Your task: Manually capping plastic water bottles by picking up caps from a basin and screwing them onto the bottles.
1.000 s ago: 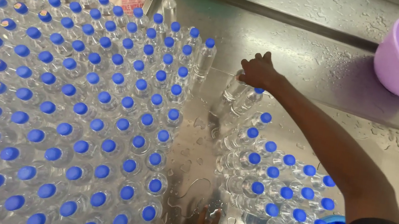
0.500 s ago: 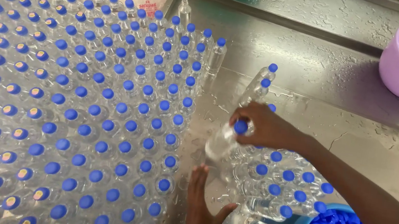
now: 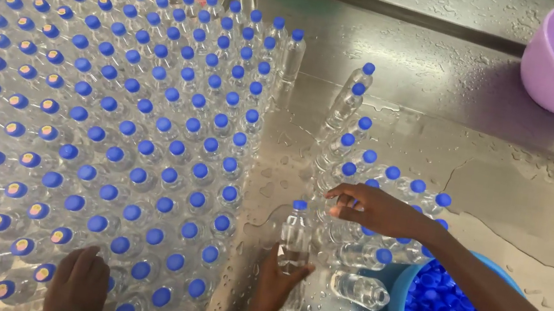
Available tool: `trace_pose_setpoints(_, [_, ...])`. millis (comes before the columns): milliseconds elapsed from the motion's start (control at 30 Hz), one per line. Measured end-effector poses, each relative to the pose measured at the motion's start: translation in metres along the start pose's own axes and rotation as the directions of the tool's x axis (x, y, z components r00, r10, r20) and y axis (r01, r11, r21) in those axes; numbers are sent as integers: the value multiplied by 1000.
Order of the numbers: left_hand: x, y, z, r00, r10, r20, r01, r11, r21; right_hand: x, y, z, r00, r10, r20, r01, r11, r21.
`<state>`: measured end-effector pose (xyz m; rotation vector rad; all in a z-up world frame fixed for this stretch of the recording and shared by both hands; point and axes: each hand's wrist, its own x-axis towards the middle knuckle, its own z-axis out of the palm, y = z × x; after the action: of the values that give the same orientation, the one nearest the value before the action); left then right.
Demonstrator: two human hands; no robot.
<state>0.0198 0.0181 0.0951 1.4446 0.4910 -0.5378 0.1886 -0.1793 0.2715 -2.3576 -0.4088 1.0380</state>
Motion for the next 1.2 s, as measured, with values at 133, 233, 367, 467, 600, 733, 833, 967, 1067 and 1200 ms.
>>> trace_pose_setpoints(133, [4, -3, -9, 997, 17, -70, -15, 1000, 21, -1, 12, 11, 992, -77, -102, 72, 996, -52])
trace_pose_setpoints(233, [0, 5, -12, 995, 60, -74, -57, 998, 39, 3, 12, 18, 989, -95, -112, 87, 993, -75])
trace_pose_setpoints(367, [-7, 13, -14, 991, 114, -74, -106, 989, 105, 20, 24, 29, 969, -219, -117, 202, 969, -144])
trace_pose_setpoints(467, [-14, 16, -13, 986, 160, -53, -150, 976, 157, 24, 17, 29, 941, -334, -59, 323, 936, -141])
trace_pose_setpoints(600, [-26, 24, -15, 985, 171, -23, -165, 974, 155, 33, 29, 33, 920, -392, 15, 387, 900, -200])
trace_pose_setpoints(733, [-40, 35, -23, 972, 135, 193, -159, 980, 116, 28, 25, 25, 874, -475, 104, 485, 863, -140])
trace_pose_setpoints(833, [-51, 40, -30, 938, 160, 306, -198, 976, 96, 15, 20, 17, 868, -474, 144, 488, 869, -82])
trace_pose_setpoints(967, [-55, 32, -30, 906, 174, 386, -217, 974, 69, -14, 5, 14, 940, -250, 233, 281, 953, -112])
trace_pose_setpoints(1067, [-62, 42, -27, 921, 172, 349, -239, 958, 159, -44, -25, 21, 977, -21, 212, 75, 965, -251])
trace_pose_setpoints(1200, [-72, 57, -23, 916, 192, 353, -285, 930, 231, -29, 32, 57, 974, -228, 10, 193, 799, -570])
